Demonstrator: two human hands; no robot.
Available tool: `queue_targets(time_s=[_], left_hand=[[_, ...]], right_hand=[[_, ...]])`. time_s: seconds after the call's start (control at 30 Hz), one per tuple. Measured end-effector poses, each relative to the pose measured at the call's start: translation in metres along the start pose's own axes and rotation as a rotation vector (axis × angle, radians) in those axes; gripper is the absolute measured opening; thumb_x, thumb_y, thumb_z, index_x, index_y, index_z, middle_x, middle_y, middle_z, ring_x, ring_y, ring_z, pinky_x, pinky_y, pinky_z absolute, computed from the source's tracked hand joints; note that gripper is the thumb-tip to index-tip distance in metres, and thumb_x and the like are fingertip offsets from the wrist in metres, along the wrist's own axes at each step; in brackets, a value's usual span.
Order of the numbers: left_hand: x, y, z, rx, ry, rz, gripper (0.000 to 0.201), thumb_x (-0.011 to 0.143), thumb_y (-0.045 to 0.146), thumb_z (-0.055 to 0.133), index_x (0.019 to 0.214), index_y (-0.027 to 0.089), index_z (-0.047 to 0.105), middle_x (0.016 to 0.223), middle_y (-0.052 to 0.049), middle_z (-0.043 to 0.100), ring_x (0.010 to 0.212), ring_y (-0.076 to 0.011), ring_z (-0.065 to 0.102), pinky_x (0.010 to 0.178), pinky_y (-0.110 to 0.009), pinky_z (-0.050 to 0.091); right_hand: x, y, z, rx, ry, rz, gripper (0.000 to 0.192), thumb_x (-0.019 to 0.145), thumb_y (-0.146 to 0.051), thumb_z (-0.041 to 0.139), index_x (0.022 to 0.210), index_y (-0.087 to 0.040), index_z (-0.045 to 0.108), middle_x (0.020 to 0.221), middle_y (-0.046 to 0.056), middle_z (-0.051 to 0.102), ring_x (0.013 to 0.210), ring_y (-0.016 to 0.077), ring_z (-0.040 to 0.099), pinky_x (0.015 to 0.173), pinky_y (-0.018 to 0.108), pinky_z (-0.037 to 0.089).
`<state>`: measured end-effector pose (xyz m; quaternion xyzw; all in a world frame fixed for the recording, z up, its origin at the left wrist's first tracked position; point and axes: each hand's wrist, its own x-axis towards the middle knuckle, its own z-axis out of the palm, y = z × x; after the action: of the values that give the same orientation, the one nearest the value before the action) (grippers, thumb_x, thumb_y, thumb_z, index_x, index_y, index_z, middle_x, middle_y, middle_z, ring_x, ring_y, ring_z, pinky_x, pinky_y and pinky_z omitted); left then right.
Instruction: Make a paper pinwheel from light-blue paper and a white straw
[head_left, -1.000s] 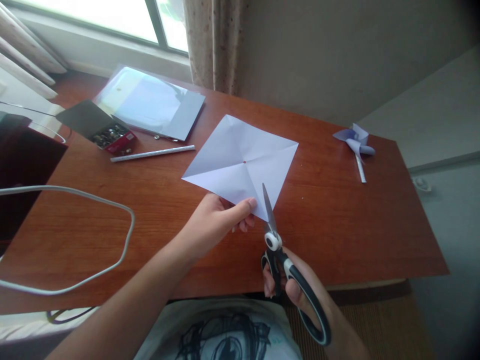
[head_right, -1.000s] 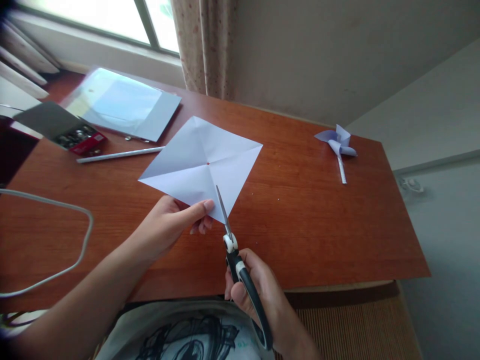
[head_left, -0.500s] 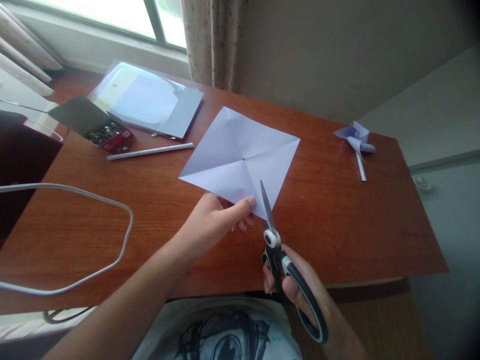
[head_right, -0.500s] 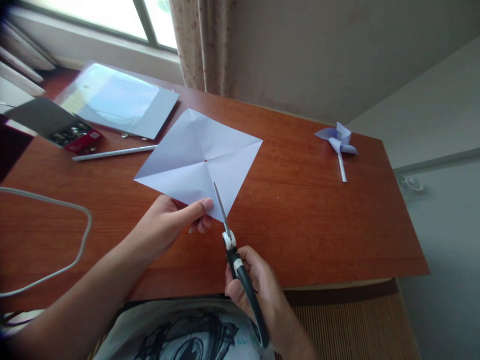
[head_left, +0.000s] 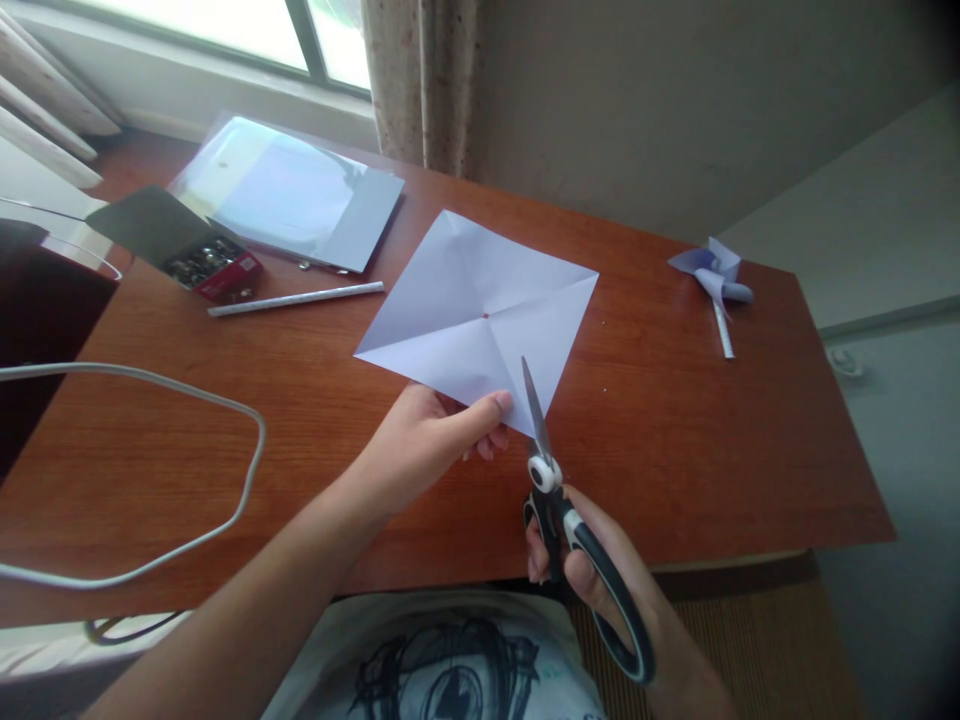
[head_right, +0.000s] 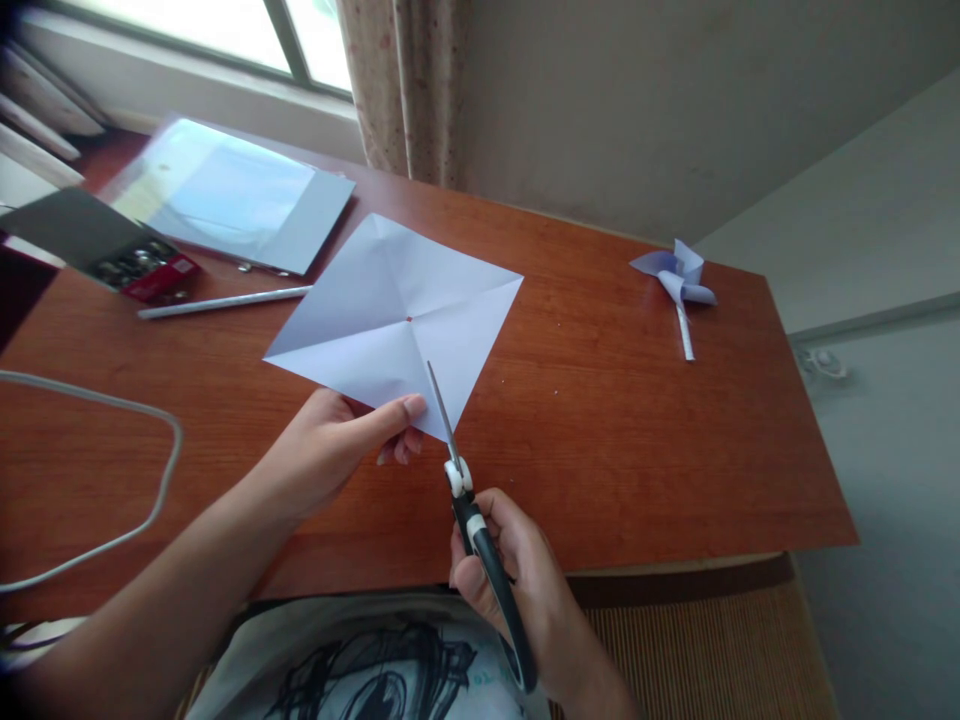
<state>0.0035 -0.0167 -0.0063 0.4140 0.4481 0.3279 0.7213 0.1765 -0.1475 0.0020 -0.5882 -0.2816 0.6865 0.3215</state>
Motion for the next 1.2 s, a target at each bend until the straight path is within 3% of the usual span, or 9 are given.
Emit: queue_targets(time_s=[0.27, 0.6, 1.2], left_hand=[[0.000, -0.001, 0.001, -0.018, 0.003, 0.000, 0.026, 0.081, 0.031, 0.072, 0.060, 0.016, 0.068, 0.055, -0.002, 0.067, 0.048, -0.0112, 0.057, 0.044, -0.021, 0.039], [0.000, 0.000, 0.001, 0.002, 0.002, -0.004, 0.027, 0.081, 0.033, 0.071, 0.059, 0.016, 0.069, 0.055, -0.003, 0.068, 0.048, -0.0115, 0.058, 0.045, -0.021, 0.040], [0.001, -0.001, 0.000, 0.005, -0.025, -0.009, 0.026, 0.082, 0.031, 0.071, 0.062, 0.015, 0.068, 0.056, -0.001, 0.067, 0.049, -0.0100, 0.058, 0.047, -0.020, 0.042]], right_hand=[[0.004, 0.008, -0.003, 0.000, 0.006, 0.009, 0.074, 0.062, -0.088, 0.071, 0.095, -0.023, 0.058, 0.077, 0.001, 0.056, 0.065, 0.0175, 0.050, 0.059, 0.030, 0.041], [-0.001, -0.004, -0.003, -0.060, -0.041, -0.037, 0.061, 0.079, -0.078, 0.066, 0.102, -0.022, 0.056, 0.080, -0.001, 0.052, 0.071, 0.0169, 0.050, 0.066, 0.030, 0.041], [-0.001, -0.002, -0.005, -0.073, -0.041, -0.024, 0.061, 0.079, -0.077, 0.068, 0.099, -0.020, 0.054, 0.080, -0.001, 0.051, 0.071, 0.0155, 0.047, 0.067, 0.030, 0.038]])
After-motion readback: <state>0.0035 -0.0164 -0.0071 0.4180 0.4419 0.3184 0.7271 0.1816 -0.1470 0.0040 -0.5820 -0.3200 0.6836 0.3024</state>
